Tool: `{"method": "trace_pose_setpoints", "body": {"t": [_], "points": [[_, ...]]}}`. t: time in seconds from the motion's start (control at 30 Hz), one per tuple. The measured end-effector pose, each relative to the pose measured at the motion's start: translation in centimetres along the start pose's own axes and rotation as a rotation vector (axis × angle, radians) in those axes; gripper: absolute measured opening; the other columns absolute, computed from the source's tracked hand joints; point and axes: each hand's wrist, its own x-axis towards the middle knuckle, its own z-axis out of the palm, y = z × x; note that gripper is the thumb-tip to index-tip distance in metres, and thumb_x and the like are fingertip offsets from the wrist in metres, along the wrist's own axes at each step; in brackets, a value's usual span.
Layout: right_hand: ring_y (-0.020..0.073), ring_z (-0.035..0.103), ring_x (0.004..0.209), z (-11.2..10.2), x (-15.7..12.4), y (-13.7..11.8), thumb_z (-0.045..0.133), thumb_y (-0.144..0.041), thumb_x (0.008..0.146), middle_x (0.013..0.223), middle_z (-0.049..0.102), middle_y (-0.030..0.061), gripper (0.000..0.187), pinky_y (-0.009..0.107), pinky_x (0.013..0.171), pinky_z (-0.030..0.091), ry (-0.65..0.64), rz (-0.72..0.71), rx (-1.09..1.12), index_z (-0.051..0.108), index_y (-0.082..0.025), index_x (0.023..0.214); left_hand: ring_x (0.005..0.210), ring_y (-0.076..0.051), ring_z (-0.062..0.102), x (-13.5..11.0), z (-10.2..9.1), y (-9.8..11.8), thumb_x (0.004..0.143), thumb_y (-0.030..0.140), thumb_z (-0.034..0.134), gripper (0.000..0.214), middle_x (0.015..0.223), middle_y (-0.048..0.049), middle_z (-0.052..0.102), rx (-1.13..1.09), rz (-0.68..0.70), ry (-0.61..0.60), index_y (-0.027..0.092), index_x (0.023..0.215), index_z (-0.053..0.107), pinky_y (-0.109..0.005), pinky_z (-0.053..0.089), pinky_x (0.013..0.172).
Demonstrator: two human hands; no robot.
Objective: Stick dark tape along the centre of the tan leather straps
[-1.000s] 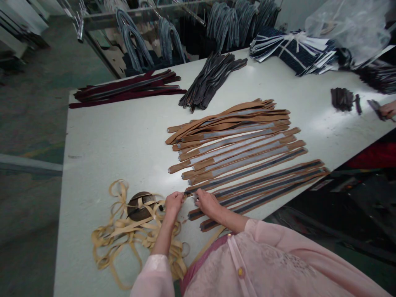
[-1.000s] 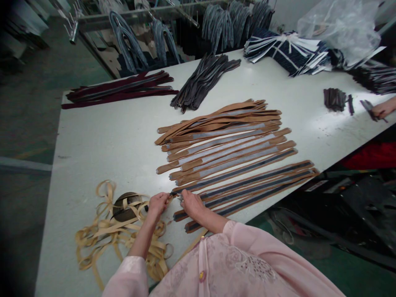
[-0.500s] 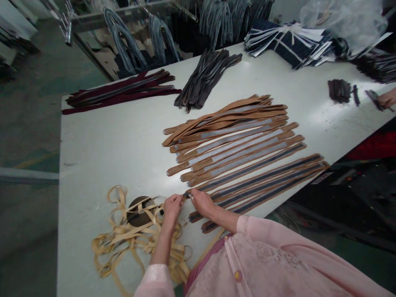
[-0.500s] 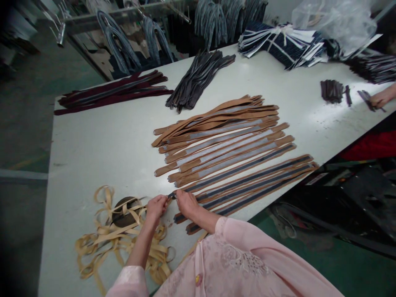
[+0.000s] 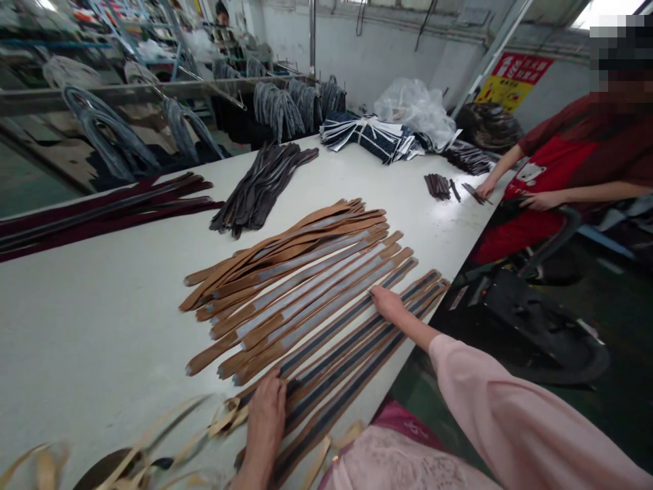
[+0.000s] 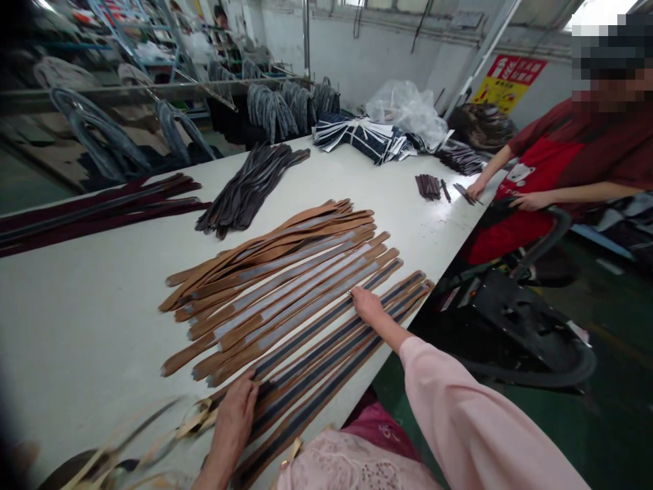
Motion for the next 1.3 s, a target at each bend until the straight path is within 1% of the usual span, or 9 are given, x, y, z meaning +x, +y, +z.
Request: {"method": "trace_pose_setpoints", "body": {"t": [0.17,0.3,0.4,0.6,0.7,0.8,0.97,1.13,1.3], "points": [[0.0154,0.053,0.09,1.0,0.7,6.0,0.033,-0.02,0.086,0.095,0.059,0.0072,0.024,0.025,0.078,0.037,0.009,-0.153,0.112,0.055,-0.017,0.095,0.083,-0.023,0.062,0.8,-0.4,-0.1,0.077,0.038,0.037,0.027,0.09,-0.0082,0.066,0.102,-0.164,0.023,0.021,0.08,0.058,-0.039,0.05,0.08],[0.0153,0.05,0.094,-0.1,4.5,9.5,0.035,-0.01,0.08,0.102,0.055,0.0069,0.029,0.026,0.081,0.037,0.135,-0.166,0.198,0.053,-0.017,0.102,0.098,-0.021,0.056,4.8,-0.2,2.4,0.078,0.038,0.036,0.027,0.109,-0.0099,0.059,0.138,-0.104,0.016,0.021,0.068,0.055,-0.038,0.043,0.091],[0.0159,0.05,0.096,-1.2,7.3,11.8,0.034,-0.008,0.078,0.106,0.054,0.0073,0.033,0.026,0.081,0.037,0.119,-0.161,0.181,0.052,-0.018,0.104,0.097,-0.022,0.057,6.5,0.8,3.5,0.077,0.037,0.034,0.029,0.111,-0.0114,0.058,0.217,-0.179,0.005,0.02,0.065,0.054,-0.039,0.043,0.089],[0.0161,0.052,0.09,-1.4,7.3,14.2,0.035,-0.009,0.078,0.097,0.057,0.0067,0.03,0.027,0.08,0.037,-0.015,-0.298,0.225,0.055,-0.018,0.098,0.085,-0.022,0.059,4.7,-0.4,4.1,0.073,0.038,0.038,0.026,0.099,-0.0092,0.062,0.273,-0.39,0.024,0.02,0.067,0.057,-0.036,0.045,0.082],[0.0163,0.051,0.087,-2.1,6.5,13.3,0.037,-0.012,0.077,0.094,0.057,0.0078,0.026,0.027,0.077,0.037,0.072,-0.312,0.408,0.056,-0.017,0.094,0.082,-0.023,0.057,5.1,-2.6,8.8,0.071,0.041,0.041,0.027,0.082,-0.0065,0.062,0.22,-0.462,0.186,0.019,0.072,0.058,-0.034,0.045,0.078],[0.0135,0.049,0.071,-3.9,4.8,10.3,0.041,-0.02,0.077,0.075,0.055,0.0027,0.019,0.024,0.066,0.038,0.094,-0.33,0.756,0.057,-0.016,0.088,0.062,-0.016,0.053,6.7,-3.9,16.5,0.073,0.046,0.043,0.03,0.061,-0.0001,0.057,-0.079,-0.532,0.27,0.019,0.076,0.057,-0.026,0.044,0.062],[0.0064,0.031,0.048,-8.3,-0.4,3.9,0.053,-0.029,0.072,0.051,0.032,-0.0079,0.018,0.018,0.047,0.028,-0.235,-0.431,1.233,0.056,-0.016,0.084,0.054,-0.012,0.051,8.4,-3.4,26.5,0.075,0.043,0.048,0.027,0.058,0.0019,0.055,-0.418,-0.469,0.337,0.017,0.072,0.056,-0.023,0.043,0.057],[0.0051,0.034,0.05,-11.6,-3.2,0.7,0.062,-0.026,0.065,0.057,0.037,-0.0072,0.028,0.017,0.047,0.028,-0.268,-0.461,1.312,0.056,-0.017,0.09,0.054,-0.013,0.054,7.8,-1.9,28.8,0.074,0.039,0.05,0.024,0.061,0.001,0.058,-0.511,-0.48,0.329,0.016,0.077,0.057,-0.024,0.045,0.055],[0.0069,0.041,0.058,-12.6,-3.5,0.4,0.057,-0.022,0.067,0.062,0.046,-0.0038,0.006,0.018,0.052,0.032,-0.157,-0.52,1.221,0.055,-0.016,0.066,0.06,-0.015,0.057,7.7,-0.7,29.0,0.075,0.04,0.05,0.025,0.064,-0.0012,0.06,-0.51,-0.421,0.251,0.017,0.079,0.058,-0.026,0.048,0.06]]}}
